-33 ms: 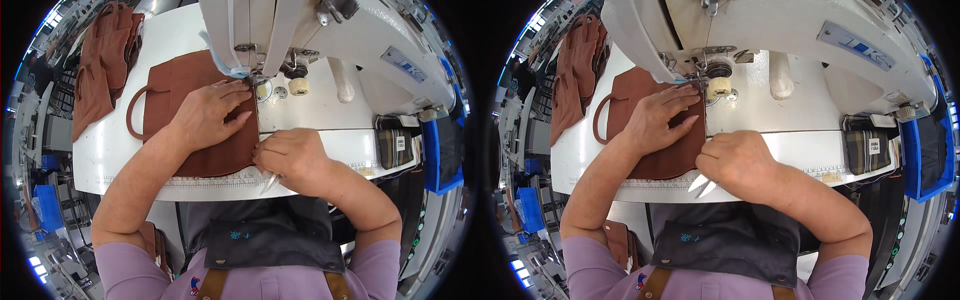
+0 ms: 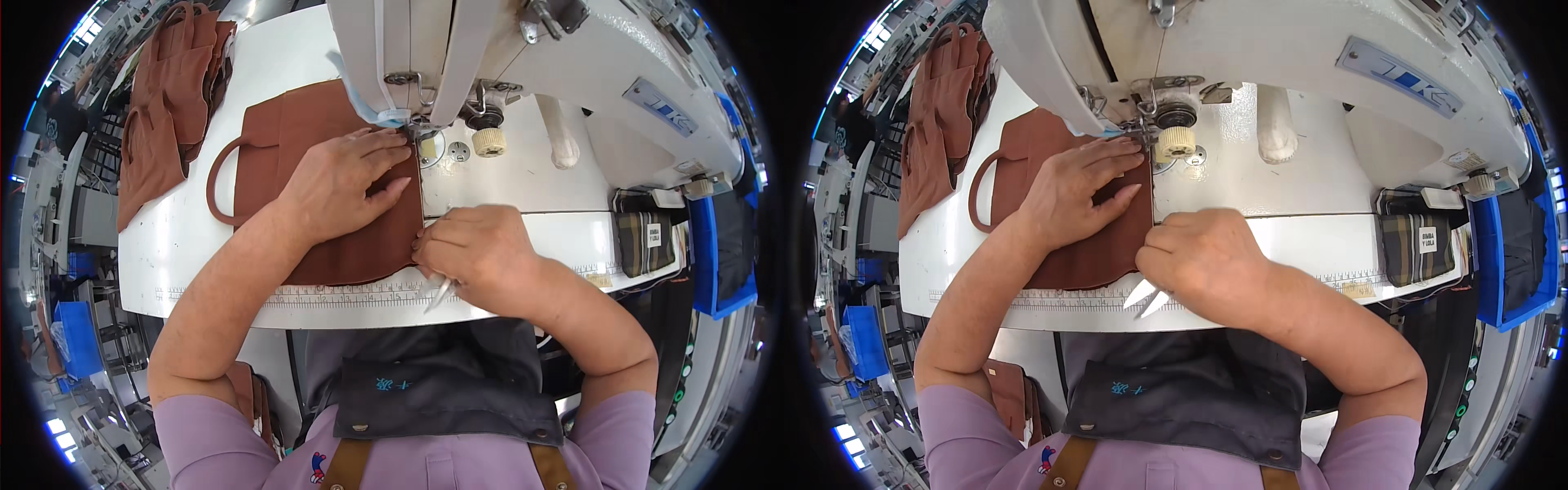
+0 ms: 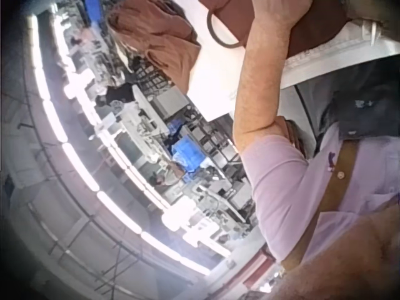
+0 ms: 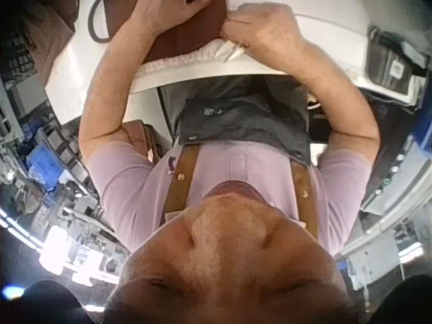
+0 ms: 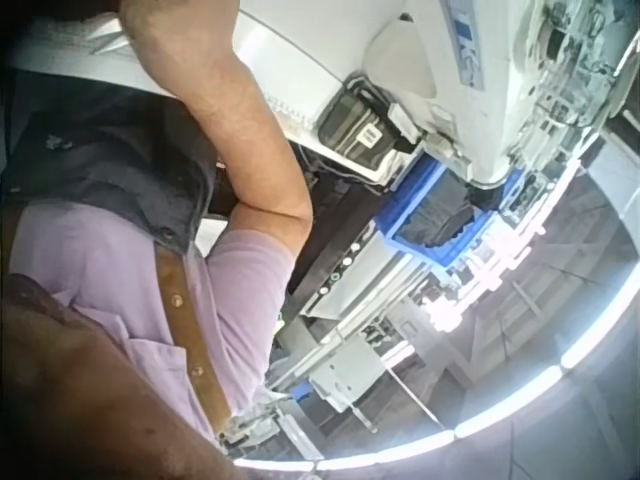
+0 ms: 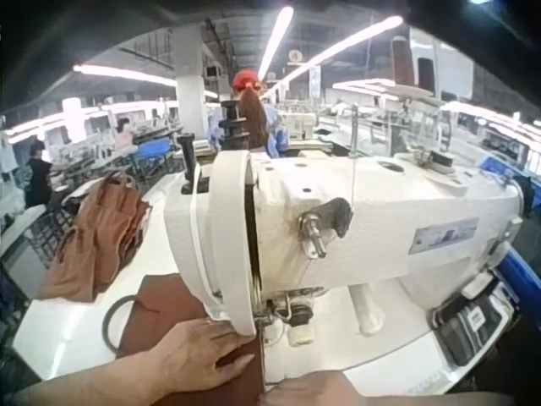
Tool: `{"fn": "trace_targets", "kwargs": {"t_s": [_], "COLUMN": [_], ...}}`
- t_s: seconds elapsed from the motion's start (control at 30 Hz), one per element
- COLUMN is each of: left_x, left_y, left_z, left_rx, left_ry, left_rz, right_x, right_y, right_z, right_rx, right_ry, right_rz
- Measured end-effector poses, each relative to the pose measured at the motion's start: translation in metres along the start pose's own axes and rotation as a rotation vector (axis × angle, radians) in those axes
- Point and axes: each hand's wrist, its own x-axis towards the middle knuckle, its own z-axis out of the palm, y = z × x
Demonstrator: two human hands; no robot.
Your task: The person sews the edges of brown fabric tote bags using an industrial sewing machine. They guide the fabric under the needle, stitch along the seams, and trim excess threads with scissors. The finished bags are stacked on the table.
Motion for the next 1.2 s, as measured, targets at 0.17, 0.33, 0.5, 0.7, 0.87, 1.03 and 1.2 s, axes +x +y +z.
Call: {"fn": "trace_targets", "kwargs": {"t_s": [0.17, 0.33, 0.5, 0.7, 0.87, 1.03, 1.2], "left_x": [0.011, 0.02, 0.034, 0.049, 0.034, -0.007, -0.016], "left_y": [-0.013, -0.037, -0.056, -0.076, -0.055, -0.006, 0.0], "left_z": [0.002, 0.007, 0.014, 0.019, 0.003, -0.009, -0.006], "left_rx": [-0.026, 0.028, 0.13, 0.228, 0.168, -0.156, -0.224], "left_ry": [-0.034, 0.026, 0.112, 0.15, 0.109, -0.009, -0.051], "left_rz": [-0.085, -0.01, 0.059, 0.116, 0.023, 0.069, 0.009], "right_x": [0.012, 0.02, 0.023, 0.022, 0.018, 0.015, 0.018], "right_y": [0.018, 0.032, 0.044, 0.049, 0.052, 0.049, 0.044], "right_z": [-0.002, 0.002, 0.006, 0.007, 0.003, -0.006, -0.007], "right_rx": [0.015, -0.001, -0.079, -0.074, -0.08, -0.002, -0.055], "right_ry": [-0.008, 0.037, 0.071, -0.004, 0.044, 0.091, 0.017], "right_rz": [0.022, 0.019, 0.047, 0.157, 0.103, 0.115, 0.177]}}
